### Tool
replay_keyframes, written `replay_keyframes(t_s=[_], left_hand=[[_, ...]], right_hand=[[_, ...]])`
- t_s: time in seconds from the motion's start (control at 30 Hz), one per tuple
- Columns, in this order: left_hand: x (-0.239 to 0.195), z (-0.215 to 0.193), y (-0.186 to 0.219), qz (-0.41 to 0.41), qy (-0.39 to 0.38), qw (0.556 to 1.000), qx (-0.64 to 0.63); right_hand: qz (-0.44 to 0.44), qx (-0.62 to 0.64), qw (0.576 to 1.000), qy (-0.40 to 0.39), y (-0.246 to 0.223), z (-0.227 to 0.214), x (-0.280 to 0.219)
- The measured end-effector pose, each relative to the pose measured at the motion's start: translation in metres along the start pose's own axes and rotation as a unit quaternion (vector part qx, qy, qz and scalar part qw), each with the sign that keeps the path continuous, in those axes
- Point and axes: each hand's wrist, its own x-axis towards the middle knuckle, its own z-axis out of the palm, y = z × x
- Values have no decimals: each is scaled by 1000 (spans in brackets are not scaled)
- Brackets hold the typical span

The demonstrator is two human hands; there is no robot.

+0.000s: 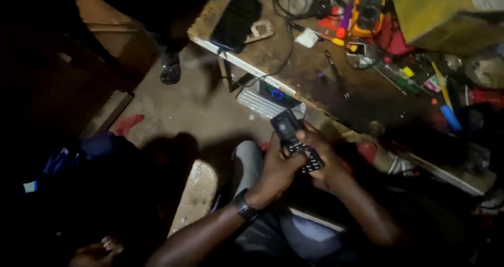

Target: A person is repairing a disassembled feature phone at a cluttered workbench, using a small tool to inspect the internal components.

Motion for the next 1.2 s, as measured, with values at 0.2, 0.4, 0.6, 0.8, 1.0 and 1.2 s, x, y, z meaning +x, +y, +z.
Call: replay_keyframes(t_s=[0.2, 0.4, 0.6, 0.8, 1.0, 1.2], left_hand=[[4, -7, -16, 12, 0, 999, 32], [4, -9, -11, 12, -19, 999, 26], [-1, -6, 3, 8, -23, 1000, 2], [8, -15, -15, 10, -40, 999, -4], [9, -13, -15, -9, -40, 999, -29], [10, -15, -6, -7, -58, 998, -15]], right_hand=[[-10, -14, 1000, 7, 17, -15, -2], [2, -21, 1000, -2, 7, -4, -3], [2, -2, 1000, -4, 7, -5, 0], [-1, -2, 1000, 2, 6, -6, 2], [-8, 0, 1000, 19, 8, -4, 2], [2, -9, 1000, 18, -9, 20, -3]])
